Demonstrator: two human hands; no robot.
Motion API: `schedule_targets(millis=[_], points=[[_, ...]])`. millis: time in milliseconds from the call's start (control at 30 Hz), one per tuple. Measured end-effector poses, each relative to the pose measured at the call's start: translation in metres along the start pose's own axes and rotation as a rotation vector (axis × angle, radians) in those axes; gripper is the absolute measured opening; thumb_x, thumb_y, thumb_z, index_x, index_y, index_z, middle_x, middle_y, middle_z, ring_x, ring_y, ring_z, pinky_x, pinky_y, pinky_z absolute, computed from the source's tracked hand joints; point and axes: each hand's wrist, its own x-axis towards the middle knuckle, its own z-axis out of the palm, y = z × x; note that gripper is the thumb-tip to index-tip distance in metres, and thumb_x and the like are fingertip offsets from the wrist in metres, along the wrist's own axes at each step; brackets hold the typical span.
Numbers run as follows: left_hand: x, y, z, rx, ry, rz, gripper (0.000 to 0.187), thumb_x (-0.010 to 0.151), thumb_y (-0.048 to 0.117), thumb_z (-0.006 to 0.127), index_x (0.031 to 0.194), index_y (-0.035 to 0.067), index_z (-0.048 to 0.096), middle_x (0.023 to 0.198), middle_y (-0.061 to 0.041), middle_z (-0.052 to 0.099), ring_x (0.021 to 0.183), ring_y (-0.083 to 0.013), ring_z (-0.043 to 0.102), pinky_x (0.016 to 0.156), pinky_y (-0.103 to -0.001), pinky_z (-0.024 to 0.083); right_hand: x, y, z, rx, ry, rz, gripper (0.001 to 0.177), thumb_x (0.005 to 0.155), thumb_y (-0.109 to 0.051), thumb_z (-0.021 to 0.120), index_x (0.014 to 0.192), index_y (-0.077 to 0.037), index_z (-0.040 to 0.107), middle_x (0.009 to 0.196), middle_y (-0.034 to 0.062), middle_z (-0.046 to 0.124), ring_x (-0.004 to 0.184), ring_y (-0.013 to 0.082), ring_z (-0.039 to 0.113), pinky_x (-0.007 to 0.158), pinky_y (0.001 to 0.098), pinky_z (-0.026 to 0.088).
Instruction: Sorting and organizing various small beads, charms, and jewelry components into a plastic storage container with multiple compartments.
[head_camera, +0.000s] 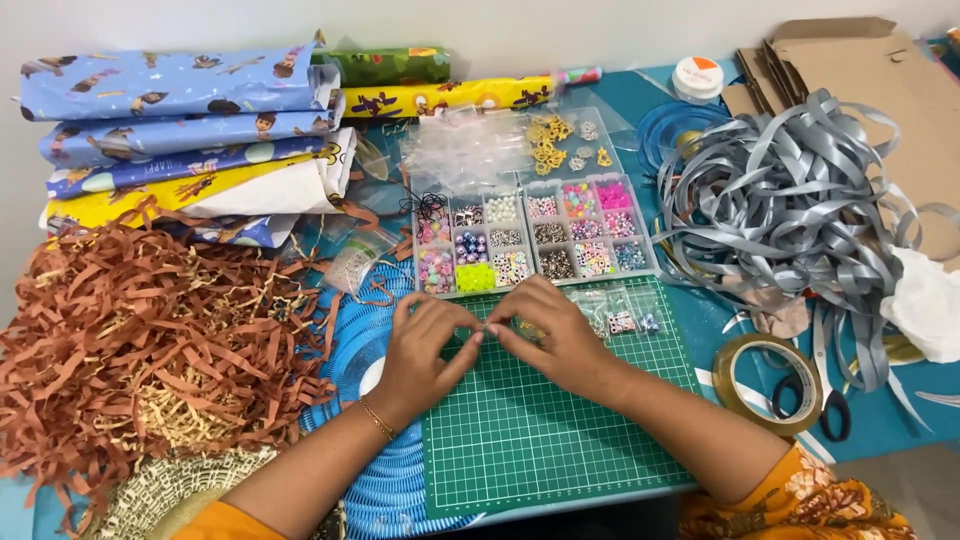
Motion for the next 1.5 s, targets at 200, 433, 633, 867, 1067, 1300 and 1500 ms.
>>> schedule_targets(millis=[200,433,633,867,1067,1300,1500], points=[[0.011,0.014,-0.010,-0.097,0.050,-0.065,0.005,0.094,0.015,0.072,0.099,0.015,0.073,0.083,0.001,0.074,0.083,-0.0221,0.072,0.102,-0.052,0.041,0.000,-0.001,0.001,0.014,0.020,0.020,0.009,0.089,-0.009,0.075,0.098,-0.010,0.073,0.088,0.0072,0.071,0.091,0.0292,0.066,0.082,0.0444,0.053],[0.013,0.014,-0.010,-0.091,0.050,-0.055,0.006,0.093,0.015,0.074,0.099,0.016,0.073,0.079,0.001,0.073,0.077,-0.0208,0.072,0.100,-0.052,0.042,0.003,-0.005,0.000,-0.006,0.024,0.005,0.006,0.091,-0.009,0.074,0.096,-0.008,0.073,0.088,0.0086,0.069,0.093,0.0306,0.065,0.082,0.0459,0.053],[0.011,0.012,-0.009,-0.090,0.081,-0.053,0.002,0.093,0.014,0.073,0.095,0.014,0.073,0.079,0.000,0.074,0.079,-0.0225,0.073,0.100,-0.051,0.042,0.001,-0.002,0.005,0.093,0.000,0.115,0.003,0.092,-0.009,0.070,0.094,-0.008,0.072,0.088,0.0098,0.067,0.095,0.0274,0.061,0.088,0.0452,0.050],[0.010,0.009,-0.008,-0.066,0.095,-0.047,0.002,0.093,0.015,0.074,0.094,0.014,0.073,0.082,0.000,0.074,0.080,-0.0225,0.073,0.098,-0.050,0.043,-0.001,-0.003,0.008,0.106,0.037,0.068,0.007,0.094,-0.010,0.071,0.091,-0.005,0.069,0.087,0.0100,0.065,0.094,0.0291,0.061,0.085,0.0454,0.050],[0.012,0.006,-0.008,-0.055,0.137,-0.042,0.004,0.094,0.018,0.074,0.096,0.014,0.072,0.087,0.001,0.075,0.081,-0.0215,0.072,0.099,-0.050,0.042,-0.005,0.015,0.014,0.128,0.080,0.060,0.007,0.096,-0.013,0.071,0.094,-0.006,0.069,0.089,0.0105,0.066,0.095,0.0308,0.062,0.085,0.0457,0.050],[0.011,0.011,-0.007,0.105,0.127,0.051,0.005,0.096,0.019,0.072,0.099,0.015,0.071,0.092,0.004,0.074,0.080,-0.0190,0.069,0.099,-0.048,0.041,0.004,-0.004,-0.001,-0.170,0.044,-0.102,0.005,0.098,-0.012,0.066,0.099,-0.007,0.068,0.092,0.0076,0.063,0.094,0.0295,0.062,0.082,0.0426,0.052],[0.010,0.007,-0.006,0.118,0.138,0.063,0.008,0.094,0.018,0.074,0.101,0.016,0.070,0.092,0.005,0.073,0.085,-0.0193,0.070,0.099,-0.048,0.041,0.000,-0.004,0.004,-0.277,-0.035,-0.135,0.003,0.092,-0.007,0.069,0.093,-0.007,0.066,0.086,0.0050,0.063,0.089,0.0248,0.063,0.077,0.0387,0.053]])
